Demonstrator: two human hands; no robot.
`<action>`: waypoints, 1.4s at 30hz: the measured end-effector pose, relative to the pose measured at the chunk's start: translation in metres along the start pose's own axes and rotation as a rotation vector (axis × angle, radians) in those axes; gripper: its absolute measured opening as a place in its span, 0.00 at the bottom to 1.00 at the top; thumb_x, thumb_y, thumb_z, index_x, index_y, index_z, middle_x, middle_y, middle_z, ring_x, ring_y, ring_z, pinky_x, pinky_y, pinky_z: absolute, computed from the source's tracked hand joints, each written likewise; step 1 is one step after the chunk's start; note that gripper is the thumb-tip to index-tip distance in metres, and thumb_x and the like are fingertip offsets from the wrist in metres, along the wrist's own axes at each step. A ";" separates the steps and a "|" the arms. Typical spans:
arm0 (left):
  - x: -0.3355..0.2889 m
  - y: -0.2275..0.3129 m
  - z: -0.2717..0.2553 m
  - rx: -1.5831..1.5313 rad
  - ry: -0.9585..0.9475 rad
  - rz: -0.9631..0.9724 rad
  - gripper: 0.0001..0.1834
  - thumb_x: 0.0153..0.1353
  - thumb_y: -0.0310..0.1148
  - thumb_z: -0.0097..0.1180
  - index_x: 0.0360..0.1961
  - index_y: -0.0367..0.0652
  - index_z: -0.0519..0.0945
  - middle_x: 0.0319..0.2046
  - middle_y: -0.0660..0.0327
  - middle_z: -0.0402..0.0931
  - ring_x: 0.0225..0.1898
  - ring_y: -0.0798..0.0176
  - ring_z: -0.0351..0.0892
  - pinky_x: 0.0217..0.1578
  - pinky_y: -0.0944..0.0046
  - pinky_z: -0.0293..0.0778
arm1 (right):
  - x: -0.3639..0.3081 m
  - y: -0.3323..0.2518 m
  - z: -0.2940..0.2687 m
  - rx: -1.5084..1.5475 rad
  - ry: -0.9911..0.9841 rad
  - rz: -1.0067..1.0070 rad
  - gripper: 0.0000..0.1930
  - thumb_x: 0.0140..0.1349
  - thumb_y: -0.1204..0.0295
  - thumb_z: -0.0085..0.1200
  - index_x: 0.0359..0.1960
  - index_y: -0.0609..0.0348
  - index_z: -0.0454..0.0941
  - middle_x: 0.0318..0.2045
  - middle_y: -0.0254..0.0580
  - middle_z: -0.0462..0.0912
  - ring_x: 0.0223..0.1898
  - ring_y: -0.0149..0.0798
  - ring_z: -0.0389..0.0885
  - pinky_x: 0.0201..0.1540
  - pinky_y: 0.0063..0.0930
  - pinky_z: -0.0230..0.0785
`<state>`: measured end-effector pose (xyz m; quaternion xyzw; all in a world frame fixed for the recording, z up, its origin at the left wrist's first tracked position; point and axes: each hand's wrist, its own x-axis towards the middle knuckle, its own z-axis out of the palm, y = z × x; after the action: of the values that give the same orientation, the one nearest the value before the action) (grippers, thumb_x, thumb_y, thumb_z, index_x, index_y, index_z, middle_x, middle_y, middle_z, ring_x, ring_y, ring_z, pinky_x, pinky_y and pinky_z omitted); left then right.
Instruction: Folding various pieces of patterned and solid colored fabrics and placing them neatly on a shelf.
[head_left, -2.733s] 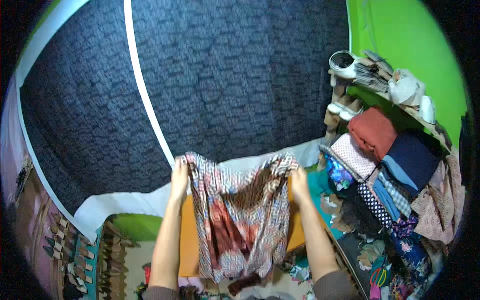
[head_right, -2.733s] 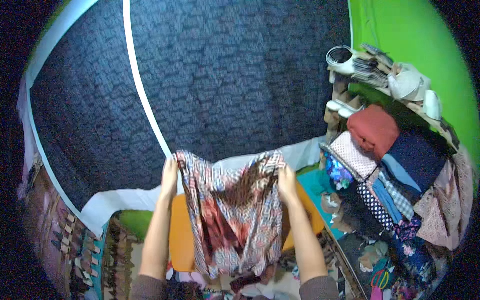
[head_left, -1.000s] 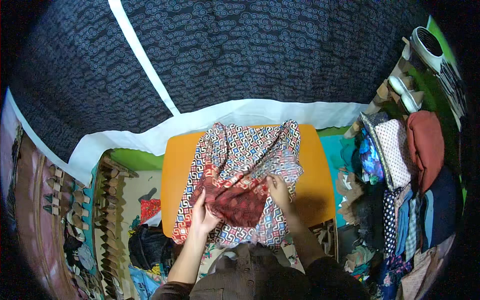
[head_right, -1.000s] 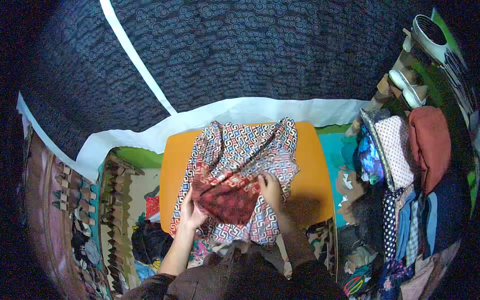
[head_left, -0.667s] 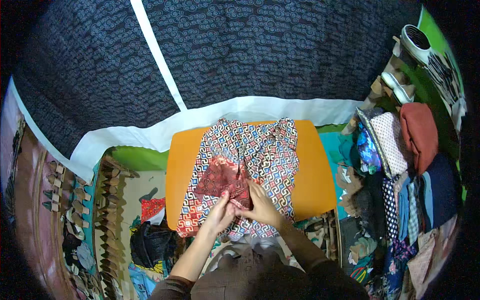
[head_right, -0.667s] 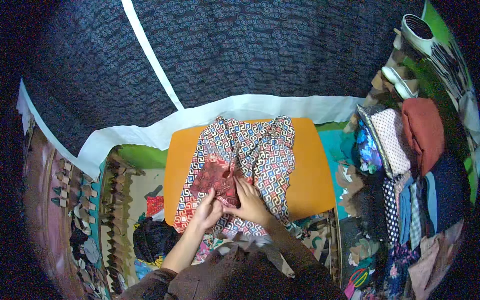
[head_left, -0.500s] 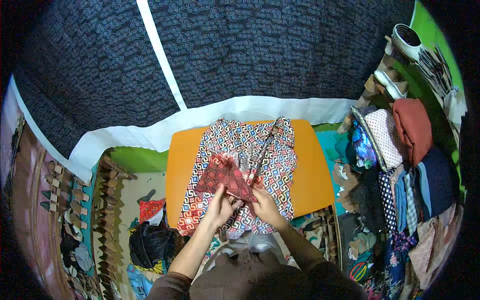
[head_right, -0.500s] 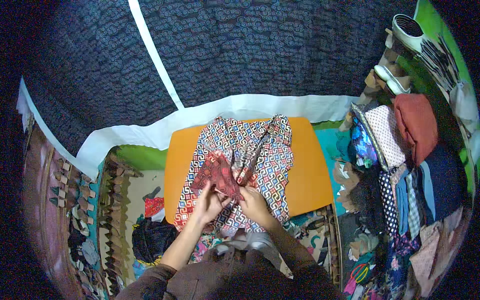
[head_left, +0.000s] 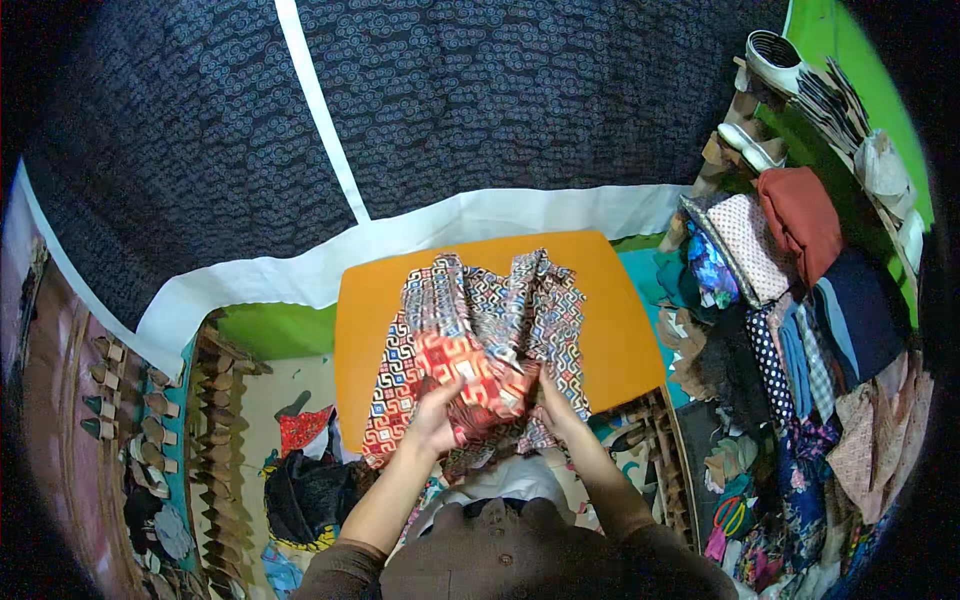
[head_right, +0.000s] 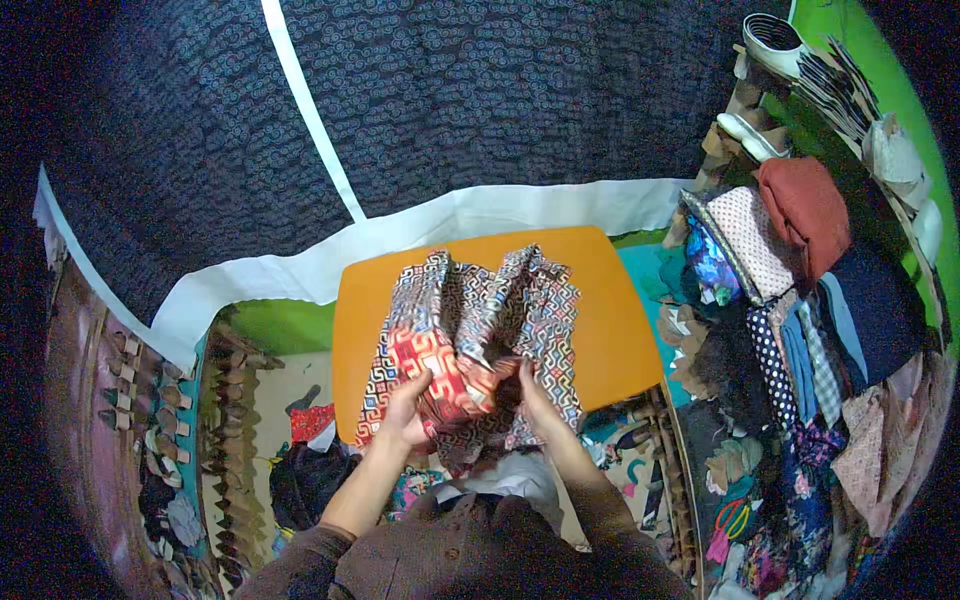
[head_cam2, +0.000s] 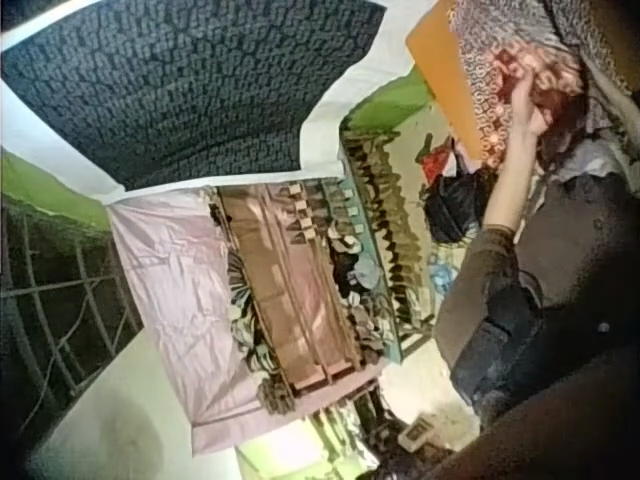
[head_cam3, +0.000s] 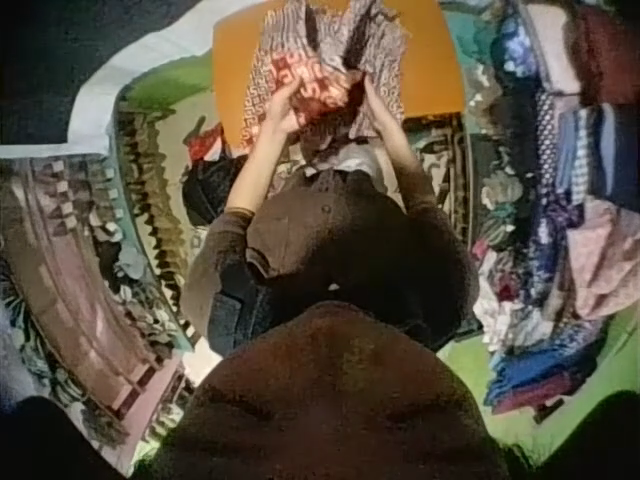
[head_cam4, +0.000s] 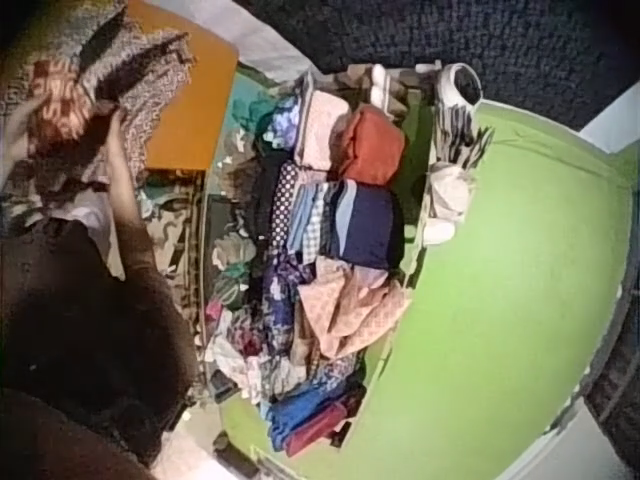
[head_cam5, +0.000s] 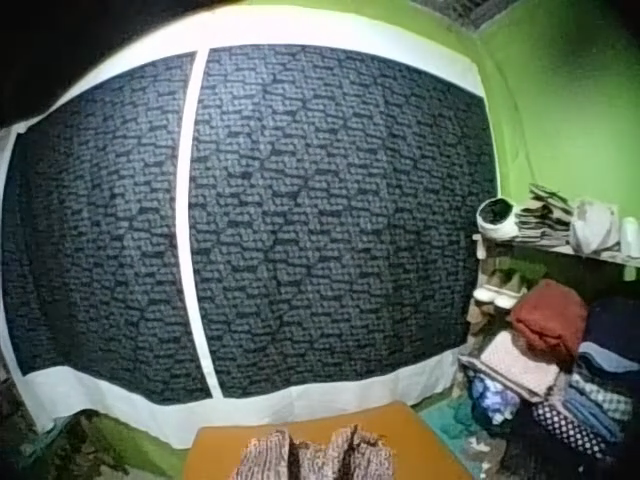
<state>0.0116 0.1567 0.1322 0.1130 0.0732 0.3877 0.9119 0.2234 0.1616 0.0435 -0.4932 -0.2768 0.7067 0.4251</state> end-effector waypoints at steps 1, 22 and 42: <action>-0.008 -0.010 -0.003 0.022 -0.019 -0.072 0.26 0.62 0.39 0.44 0.56 0.33 0.60 0.53 0.48 0.66 0.53 0.51 0.68 0.56 0.51 0.62 | 0.013 0.009 -0.005 0.191 0.050 -0.019 0.38 0.58 0.40 0.36 0.62 0.53 0.52 0.58 0.41 0.63 0.58 0.37 0.62 0.57 0.33 0.58; -0.004 0.003 -0.087 0.089 0.283 -0.065 0.51 0.51 0.72 0.32 0.61 0.36 0.53 0.61 0.47 0.54 0.61 0.51 0.56 0.58 0.42 0.52 | -0.001 -0.175 0.036 0.508 -0.462 -0.055 0.08 0.54 0.76 0.47 0.33 0.69 0.74 0.28 0.50 0.81 0.27 0.42 0.81 0.33 0.36 0.77; -0.020 -0.065 0.032 0.453 0.430 0.191 0.31 0.58 0.53 0.44 0.52 0.38 0.70 0.46 0.50 0.73 0.45 0.55 0.75 0.47 0.54 0.70 | -0.171 -0.036 -0.076 -1.058 -0.989 0.010 0.24 0.63 0.55 0.44 0.50 0.63 0.68 0.44 0.38 0.75 0.41 0.29 0.70 0.45 0.23 0.62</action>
<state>0.0497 0.0938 0.1471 0.2348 0.3375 0.4602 0.7869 0.3317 0.0275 0.1241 -0.2566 -0.7394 0.6205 -0.0489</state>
